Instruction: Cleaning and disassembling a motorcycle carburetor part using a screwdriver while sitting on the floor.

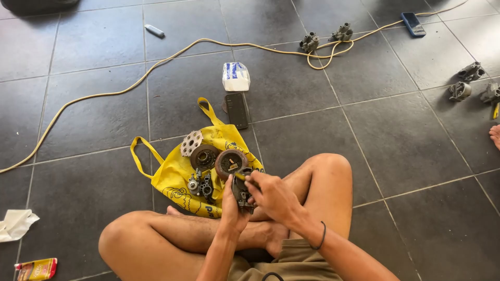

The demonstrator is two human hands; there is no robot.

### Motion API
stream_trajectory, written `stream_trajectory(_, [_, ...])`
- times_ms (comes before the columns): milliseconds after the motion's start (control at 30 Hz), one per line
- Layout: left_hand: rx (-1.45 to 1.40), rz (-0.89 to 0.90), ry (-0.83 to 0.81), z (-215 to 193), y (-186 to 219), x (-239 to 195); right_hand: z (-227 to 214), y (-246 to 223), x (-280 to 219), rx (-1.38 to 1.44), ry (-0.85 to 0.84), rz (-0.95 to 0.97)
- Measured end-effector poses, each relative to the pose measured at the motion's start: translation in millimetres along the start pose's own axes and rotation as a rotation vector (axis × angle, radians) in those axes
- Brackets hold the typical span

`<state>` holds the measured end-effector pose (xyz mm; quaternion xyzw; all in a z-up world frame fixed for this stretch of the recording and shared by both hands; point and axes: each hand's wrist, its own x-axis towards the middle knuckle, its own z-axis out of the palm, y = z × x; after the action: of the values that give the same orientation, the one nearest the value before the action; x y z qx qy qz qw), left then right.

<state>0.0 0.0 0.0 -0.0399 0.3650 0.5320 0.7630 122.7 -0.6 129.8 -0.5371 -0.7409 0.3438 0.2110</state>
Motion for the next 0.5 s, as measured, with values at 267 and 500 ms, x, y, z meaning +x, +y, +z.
stream_trajectory(267, [0.036, 0.026, -0.04, 13, -2, -35, -8, 1, -11, 0.041, -0.062, -0.096])
stream_trajectory(500, [0.065, 0.026, 0.042, 20, -12, -37, -20, -7, -21, 0.119, -0.077, -0.087])
